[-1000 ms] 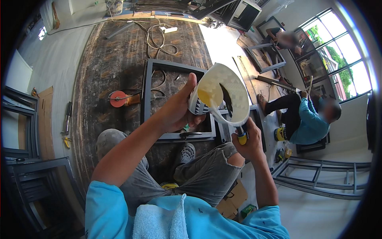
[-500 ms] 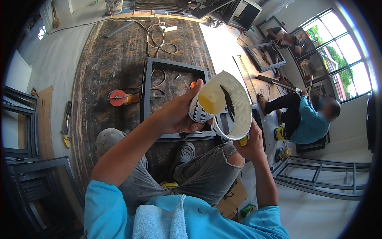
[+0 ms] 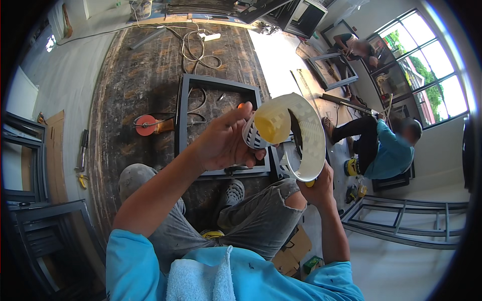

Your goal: Installing a rubber seal into a metal frame.

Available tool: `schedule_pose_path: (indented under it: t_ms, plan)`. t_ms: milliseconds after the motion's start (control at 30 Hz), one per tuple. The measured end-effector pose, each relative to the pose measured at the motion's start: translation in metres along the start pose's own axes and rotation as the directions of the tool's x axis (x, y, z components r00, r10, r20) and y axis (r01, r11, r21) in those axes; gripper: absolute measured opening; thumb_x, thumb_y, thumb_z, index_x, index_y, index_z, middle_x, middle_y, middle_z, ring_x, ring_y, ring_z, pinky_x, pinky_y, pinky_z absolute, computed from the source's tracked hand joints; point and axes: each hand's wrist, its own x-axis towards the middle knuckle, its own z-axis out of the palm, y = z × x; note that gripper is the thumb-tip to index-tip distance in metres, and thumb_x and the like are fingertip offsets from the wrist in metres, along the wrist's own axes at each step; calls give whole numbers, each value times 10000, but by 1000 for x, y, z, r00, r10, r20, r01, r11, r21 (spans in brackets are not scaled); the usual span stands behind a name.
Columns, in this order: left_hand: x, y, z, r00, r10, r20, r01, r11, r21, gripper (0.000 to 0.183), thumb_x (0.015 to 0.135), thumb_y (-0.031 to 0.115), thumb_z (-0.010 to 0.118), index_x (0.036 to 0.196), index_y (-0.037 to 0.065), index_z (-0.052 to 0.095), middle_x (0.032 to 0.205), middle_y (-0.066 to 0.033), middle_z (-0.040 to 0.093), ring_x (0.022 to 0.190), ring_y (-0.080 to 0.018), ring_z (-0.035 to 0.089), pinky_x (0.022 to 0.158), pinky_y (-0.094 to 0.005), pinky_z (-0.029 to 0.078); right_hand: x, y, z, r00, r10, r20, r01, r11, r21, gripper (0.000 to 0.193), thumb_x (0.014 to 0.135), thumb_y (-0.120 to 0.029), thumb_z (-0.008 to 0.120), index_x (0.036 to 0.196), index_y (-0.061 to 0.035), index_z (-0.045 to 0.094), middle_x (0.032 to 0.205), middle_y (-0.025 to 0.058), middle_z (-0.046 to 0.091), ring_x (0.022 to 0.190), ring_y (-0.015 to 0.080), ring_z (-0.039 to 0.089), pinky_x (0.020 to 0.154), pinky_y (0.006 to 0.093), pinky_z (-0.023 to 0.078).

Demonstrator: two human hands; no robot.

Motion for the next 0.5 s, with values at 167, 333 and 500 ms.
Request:
schedule_pose_path:
  t_ms: [167, 333, 500]
  plan:
    - [4, -9, -4, 999, 20, 25, -21, 999, 45, 679, 970, 566, 284, 1266, -25, 443, 989, -207, 614, 829, -229, 662, 572, -313, 602, 2, -1, 0, 998, -38, -48, 36, 999, -39, 464, 637, -65, 662, 1066, 16, 506, 887, 185, 598, 802, 364, 620, 739, 392, 502]
    - [6, -16, -1, 998, 52, 22, -53, 996, 73, 670, 973, 564, 274, 1233, -24, 462, 929, -172, 605, 746, -206, 639, 546, -298, 582, 3, -3, 6, 999, -10, -53, 9, 1000, -23, 465, 645, -71, 657, 1076, 14, 504, 906, 190, 595, 823, 364, 617, 751, 390, 497]
    - [4, -10, 0, 999, 50, -1, -49, 993, 106, 677, 968, 582, 257, 1218, -7, 475, 894, -149, 603, 715, -189, 622, 535, -288, 567, 7, -5, 3, 1000, 9, 5, -8, 1000, -15, 479, 649, -71, 652, 1096, 10, 502, 922, 194, 593, 854, 368, 612, 771, 393, 494]
